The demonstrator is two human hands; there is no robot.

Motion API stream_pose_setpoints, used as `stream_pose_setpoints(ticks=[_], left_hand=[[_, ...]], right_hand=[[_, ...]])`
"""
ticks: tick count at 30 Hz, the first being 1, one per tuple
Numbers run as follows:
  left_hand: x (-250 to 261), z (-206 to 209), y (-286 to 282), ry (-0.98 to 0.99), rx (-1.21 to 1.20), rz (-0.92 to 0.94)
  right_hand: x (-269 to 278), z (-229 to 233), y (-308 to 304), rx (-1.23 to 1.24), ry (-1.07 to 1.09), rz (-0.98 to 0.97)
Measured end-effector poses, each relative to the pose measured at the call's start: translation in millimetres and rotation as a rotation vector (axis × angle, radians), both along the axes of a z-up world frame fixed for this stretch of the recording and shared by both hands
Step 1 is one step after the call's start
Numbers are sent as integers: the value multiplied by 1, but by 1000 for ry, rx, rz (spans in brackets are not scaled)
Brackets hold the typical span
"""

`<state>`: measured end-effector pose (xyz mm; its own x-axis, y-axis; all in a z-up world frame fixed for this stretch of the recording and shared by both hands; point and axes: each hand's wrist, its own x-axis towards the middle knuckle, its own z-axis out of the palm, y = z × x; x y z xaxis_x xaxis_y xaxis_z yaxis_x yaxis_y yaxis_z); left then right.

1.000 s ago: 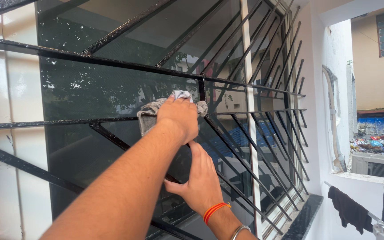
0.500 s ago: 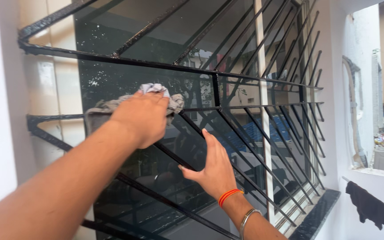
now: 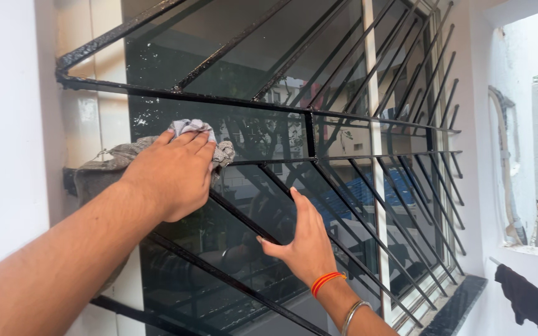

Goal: The person wipes down the black metal bars of a window grill with a cloth, moving the cloth across the horizontal and diagonal segments.

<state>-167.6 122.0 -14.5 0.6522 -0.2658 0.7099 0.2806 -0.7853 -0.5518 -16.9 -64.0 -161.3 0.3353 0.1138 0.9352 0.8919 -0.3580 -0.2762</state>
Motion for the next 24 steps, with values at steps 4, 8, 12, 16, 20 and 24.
stream_pose_setpoints(ticks=[4, 8, 12, 16, 20, 24], left_hand=[[24, 3, -15, 29, -70, -23], [54, 7, -39, 97, -153, 7], [87, 10, -64, 141, -186, 24], [117, 13, -86, 185, -234, 23], [146, 13, -106, 194, -250, 10], [170, 13, -122, 178, -243, 7]], right_hand=[[-2, 1, 0, 3, 7, -4], [-2, 2, 1, -5, 27, -8], [1, 2, 0, -15, 29, -10], [7, 1, 1, -20, 6, -14], [13, -1, 2, -14, 2, 4], [24, -3, 4, -28, 23, -24]])
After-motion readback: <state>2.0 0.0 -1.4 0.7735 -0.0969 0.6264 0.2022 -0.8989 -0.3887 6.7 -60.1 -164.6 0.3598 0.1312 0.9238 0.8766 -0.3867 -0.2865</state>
